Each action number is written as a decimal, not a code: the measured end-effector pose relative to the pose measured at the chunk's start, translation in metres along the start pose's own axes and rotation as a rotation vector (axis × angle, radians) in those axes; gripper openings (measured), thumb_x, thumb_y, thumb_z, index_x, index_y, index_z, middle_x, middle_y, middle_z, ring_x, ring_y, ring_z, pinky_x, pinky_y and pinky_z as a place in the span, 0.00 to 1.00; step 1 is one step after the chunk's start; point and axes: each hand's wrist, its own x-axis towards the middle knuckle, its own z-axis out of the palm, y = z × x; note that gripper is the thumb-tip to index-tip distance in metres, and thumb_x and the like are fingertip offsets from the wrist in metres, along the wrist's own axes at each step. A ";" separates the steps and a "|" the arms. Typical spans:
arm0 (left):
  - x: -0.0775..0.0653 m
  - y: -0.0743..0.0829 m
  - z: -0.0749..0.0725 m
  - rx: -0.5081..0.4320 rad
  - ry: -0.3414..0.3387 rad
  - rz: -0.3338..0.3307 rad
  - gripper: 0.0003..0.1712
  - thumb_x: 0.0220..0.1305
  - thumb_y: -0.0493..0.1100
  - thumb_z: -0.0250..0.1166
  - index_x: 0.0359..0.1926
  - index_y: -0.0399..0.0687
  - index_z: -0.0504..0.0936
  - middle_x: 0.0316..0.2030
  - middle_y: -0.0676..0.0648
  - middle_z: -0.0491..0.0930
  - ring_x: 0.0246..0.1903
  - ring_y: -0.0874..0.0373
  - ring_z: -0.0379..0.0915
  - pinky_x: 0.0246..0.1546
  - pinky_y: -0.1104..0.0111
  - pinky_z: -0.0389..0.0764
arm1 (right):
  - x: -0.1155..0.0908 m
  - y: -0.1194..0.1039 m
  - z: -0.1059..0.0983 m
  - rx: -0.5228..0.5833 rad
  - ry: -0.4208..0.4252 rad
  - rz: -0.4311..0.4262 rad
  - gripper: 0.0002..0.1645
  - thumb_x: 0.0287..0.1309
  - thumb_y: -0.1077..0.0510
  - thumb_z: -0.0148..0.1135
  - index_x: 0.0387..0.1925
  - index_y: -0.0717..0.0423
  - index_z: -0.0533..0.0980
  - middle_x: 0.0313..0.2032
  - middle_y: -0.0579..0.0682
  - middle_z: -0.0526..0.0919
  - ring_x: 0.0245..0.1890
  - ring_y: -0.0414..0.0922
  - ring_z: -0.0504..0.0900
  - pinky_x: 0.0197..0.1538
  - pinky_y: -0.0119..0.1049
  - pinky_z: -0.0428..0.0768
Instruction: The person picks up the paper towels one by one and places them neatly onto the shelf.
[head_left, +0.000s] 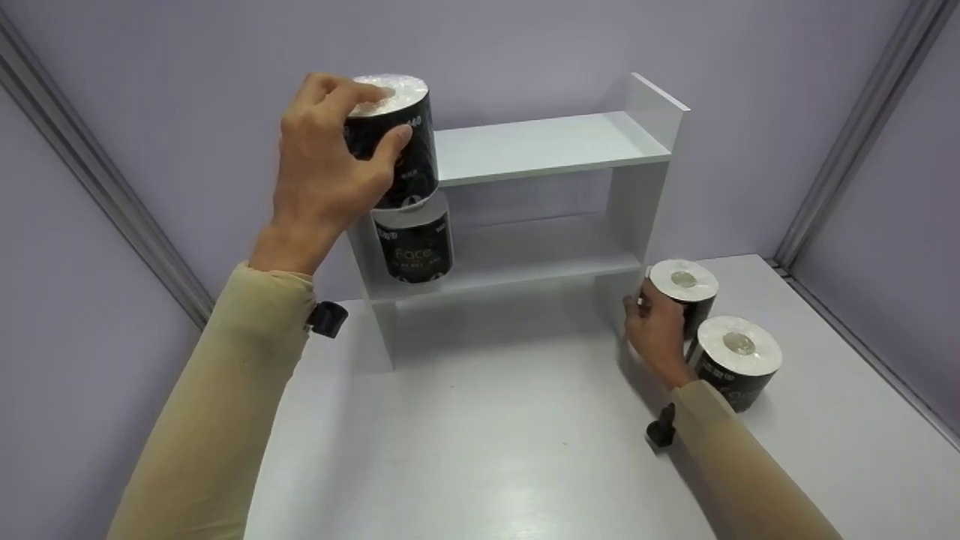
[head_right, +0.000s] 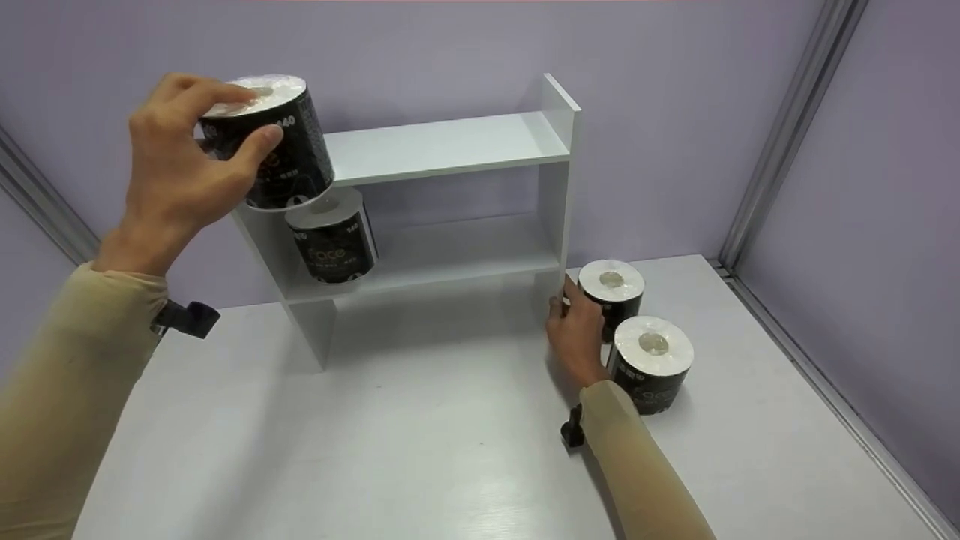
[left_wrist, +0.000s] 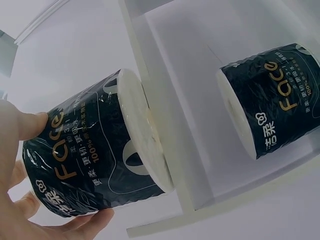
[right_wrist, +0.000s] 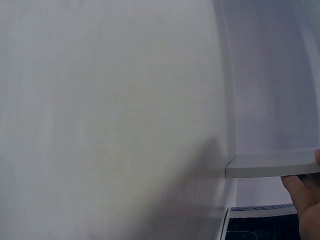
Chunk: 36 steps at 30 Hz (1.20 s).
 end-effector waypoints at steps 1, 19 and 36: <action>0.000 0.000 0.000 0.004 0.005 0.003 0.23 0.65 0.49 0.76 0.56 0.42 0.87 0.54 0.40 0.79 0.60 0.50 0.76 0.65 0.66 0.79 | 0.000 0.000 0.000 -0.002 0.003 -0.002 0.09 0.68 0.72 0.62 0.47 0.69 0.81 0.46 0.70 0.88 0.46 0.65 0.91 0.51 0.58 0.90; 0.006 -0.009 0.013 -0.009 0.072 0.023 0.20 0.69 0.49 0.73 0.55 0.41 0.87 0.54 0.41 0.79 0.58 0.51 0.78 0.62 0.70 0.79 | -0.003 0.000 0.001 -0.018 0.008 -0.032 0.03 0.68 0.72 0.63 0.37 0.71 0.77 0.38 0.68 0.85 0.45 0.65 0.91 0.49 0.59 0.90; 0.011 -0.015 0.021 -0.024 0.107 0.011 0.21 0.70 0.49 0.72 0.56 0.40 0.85 0.55 0.41 0.78 0.59 0.51 0.78 0.62 0.72 0.80 | 0.000 0.001 0.000 -0.020 0.027 -0.043 0.03 0.68 0.72 0.64 0.37 0.70 0.77 0.40 0.68 0.87 0.44 0.65 0.91 0.48 0.60 0.90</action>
